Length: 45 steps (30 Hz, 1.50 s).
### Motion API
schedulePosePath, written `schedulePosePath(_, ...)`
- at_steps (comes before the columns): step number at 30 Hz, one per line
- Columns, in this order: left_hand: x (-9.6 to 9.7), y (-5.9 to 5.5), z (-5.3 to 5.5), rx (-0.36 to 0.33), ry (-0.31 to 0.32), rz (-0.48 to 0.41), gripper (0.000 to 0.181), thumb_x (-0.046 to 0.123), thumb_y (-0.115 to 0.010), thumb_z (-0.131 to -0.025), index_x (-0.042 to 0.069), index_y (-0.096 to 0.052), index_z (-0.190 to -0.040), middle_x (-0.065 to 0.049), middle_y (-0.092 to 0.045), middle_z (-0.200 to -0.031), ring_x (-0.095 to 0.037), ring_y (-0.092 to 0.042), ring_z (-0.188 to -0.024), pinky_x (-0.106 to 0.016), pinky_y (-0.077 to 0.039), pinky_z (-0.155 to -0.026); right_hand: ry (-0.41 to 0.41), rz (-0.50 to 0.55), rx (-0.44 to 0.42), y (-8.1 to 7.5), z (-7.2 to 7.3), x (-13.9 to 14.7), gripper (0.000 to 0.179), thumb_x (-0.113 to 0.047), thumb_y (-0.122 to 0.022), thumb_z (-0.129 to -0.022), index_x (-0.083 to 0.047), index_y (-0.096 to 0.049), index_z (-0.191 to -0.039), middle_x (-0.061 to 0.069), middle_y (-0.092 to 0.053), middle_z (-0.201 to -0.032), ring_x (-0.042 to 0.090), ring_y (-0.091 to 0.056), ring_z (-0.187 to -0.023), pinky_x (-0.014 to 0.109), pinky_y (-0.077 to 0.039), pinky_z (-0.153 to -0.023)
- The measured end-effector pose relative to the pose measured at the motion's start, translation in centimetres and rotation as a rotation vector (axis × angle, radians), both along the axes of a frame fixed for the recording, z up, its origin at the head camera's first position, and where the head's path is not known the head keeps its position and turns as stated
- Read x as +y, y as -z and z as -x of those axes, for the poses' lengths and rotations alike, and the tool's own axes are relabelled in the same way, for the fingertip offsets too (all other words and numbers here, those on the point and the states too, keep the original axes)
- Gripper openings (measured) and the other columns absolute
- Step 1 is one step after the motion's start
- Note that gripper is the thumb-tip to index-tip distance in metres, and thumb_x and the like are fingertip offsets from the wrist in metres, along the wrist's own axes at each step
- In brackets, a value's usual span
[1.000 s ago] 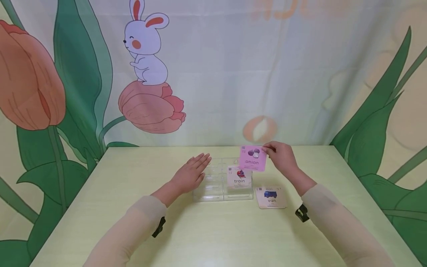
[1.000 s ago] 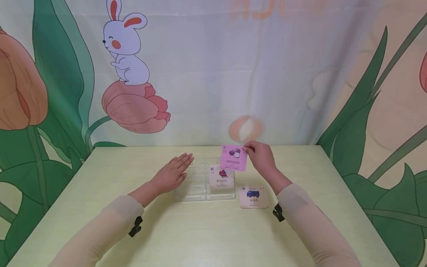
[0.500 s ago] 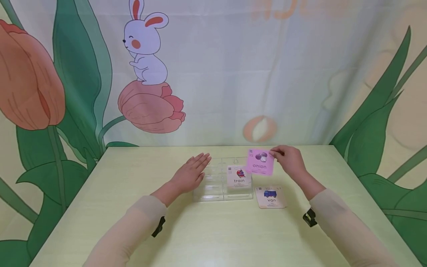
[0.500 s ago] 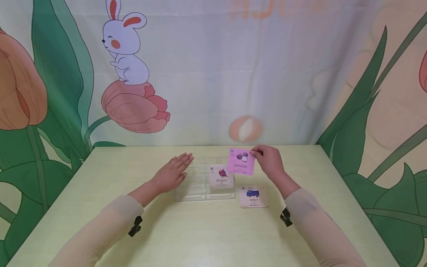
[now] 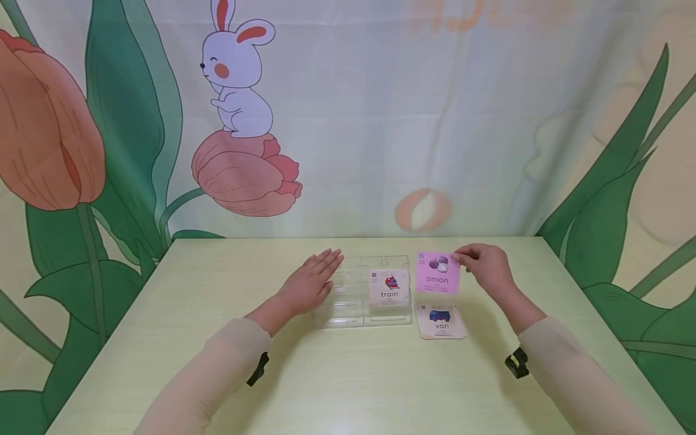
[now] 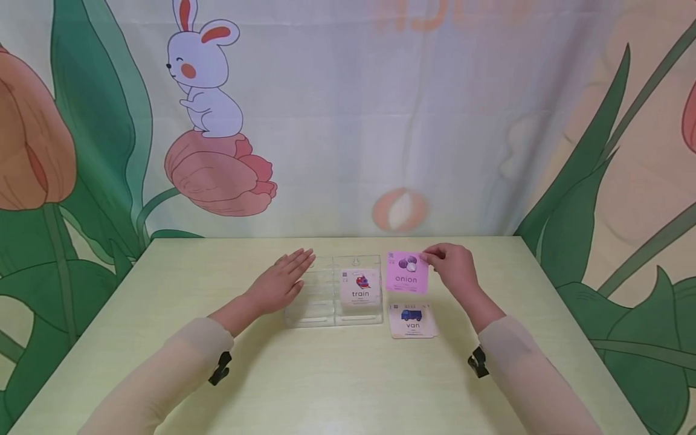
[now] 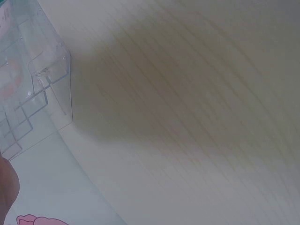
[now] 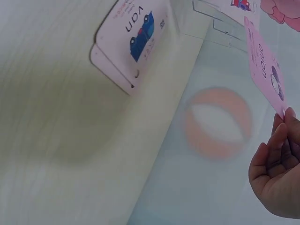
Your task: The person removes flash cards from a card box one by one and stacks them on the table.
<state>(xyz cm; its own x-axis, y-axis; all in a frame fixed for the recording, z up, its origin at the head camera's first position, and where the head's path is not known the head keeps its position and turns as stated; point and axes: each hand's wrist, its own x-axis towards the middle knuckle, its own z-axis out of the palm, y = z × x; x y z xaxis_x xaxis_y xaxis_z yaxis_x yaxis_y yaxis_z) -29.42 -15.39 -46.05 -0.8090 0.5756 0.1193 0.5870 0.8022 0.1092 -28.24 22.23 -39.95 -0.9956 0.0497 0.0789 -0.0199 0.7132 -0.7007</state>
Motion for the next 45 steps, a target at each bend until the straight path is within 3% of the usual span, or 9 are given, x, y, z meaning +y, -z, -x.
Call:
schedulePosePath(11, -0.1, 0.3, 0.4, 0.015, -0.001, 0.006, 0.06, 0.019, -0.046, -0.106, 0.001, -0.028, -0.161, -0.015, -0.028, -0.17, -0.035, -0.025, -0.159, -0.052, -0.024, -0.131, 0.029, 0.032, -0.063, 2.4, -0.1, 1.3, 0.031, -0.019, -0.059, -0.104, 0.006, -0.07, -0.12, 0.025, -0.072, -0.111, 0.025, -0.062, -0.086, 0.024, -0.046, -0.067)
schedulePosePath(19, -0.2, 0.5, 0.5, 0.022, -0.003, -0.003, 0.06, 0.019, -0.047, -0.107, 0.001, -0.029, -0.161, -0.015, -0.029, -0.17, -0.035, -0.026, -0.159, -0.053, -0.025, -0.13, -0.001, 0.058, -0.255, 5.4, 0.2, 1.9, 0.029, -0.016, -0.058, -0.104, 0.007, -0.069, -0.12, 0.016, -0.07, -0.103, 0.019, -0.056, -0.085, 0.024, -0.046, -0.067)
schedulePosePath(24, -0.1, 0.4, 0.4, 0.02, -0.003, -0.004, 0.06, 0.019, -0.047, -0.107, 0.001, -0.029, -0.161, -0.015, -0.029, -0.17, -0.035, -0.026, -0.159, -0.053, -0.025, -0.13, -0.008, 0.074, -0.306, 6.5, 0.2, 2.0, 0.03, -0.016, -0.058, -0.104, 0.007, -0.068, -0.121, 0.014, -0.069, -0.1, 0.017, -0.055, -0.083, 0.026, -0.047, -0.069)
schedulePosePath(31, -0.1, 0.3, 0.3, 0.023, -0.006, 0.0, 0.059, 0.019, -0.047, -0.107, 0.001, -0.029, -0.16, -0.015, -0.029, -0.17, -0.035, -0.026, -0.159, -0.052, -0.024, -0.13, -0.013, 0.1, -0.324, 7.1, 0.3, 1.8, 0.03, -0.014, -0.058, -0.104, 0.009, -0.068, -0.12, 0.011, -0.069, -0.095, 0.016, -0.054, -0.08, 0.028, -0.048, -0.071)
schedulePosePath(39, -0.1, 0.3, 0.3, 0.024, -0.004, 0.005, 0.06, 0.019, -0.046, -0.107, 0.001, -0.029, -0.16, -0.015, -0.029, -0.17, -0.035, -0.026, -0.159, -0.052, -0.024, -0.131, -0.004, 0.085, -0.36, 7.4, 0.5, 1.7, 0.031, -0.016, -0.061, -0.103, 0.008, -0.068, -0.121, 0.005, -0.06, -0.082, 0.017, -0.05, -0.077, 0.027, -0.042, -0.067)
schedulePosePath(45, -0.1, 0.2, 0.3, 0.017, -0.005, 0.006, 0.06, 0.02, -0.046, -0.107, 0.001, -0.028, -0.161, -0.015, -0.028, -0.17, -0.034, -0.025, -0.159, -0.052, -0.023, -0.131, -0.001, 0.076, -0.359, 7.6, 0.6, 1.6, 0.031, -0.015, -0.061, -0.103, 0.009, -0.067, -0.122, 0.006, -0.061, -0.082, 0.017, -0.051, -0.077, 0.026, -0.042, -0.067)
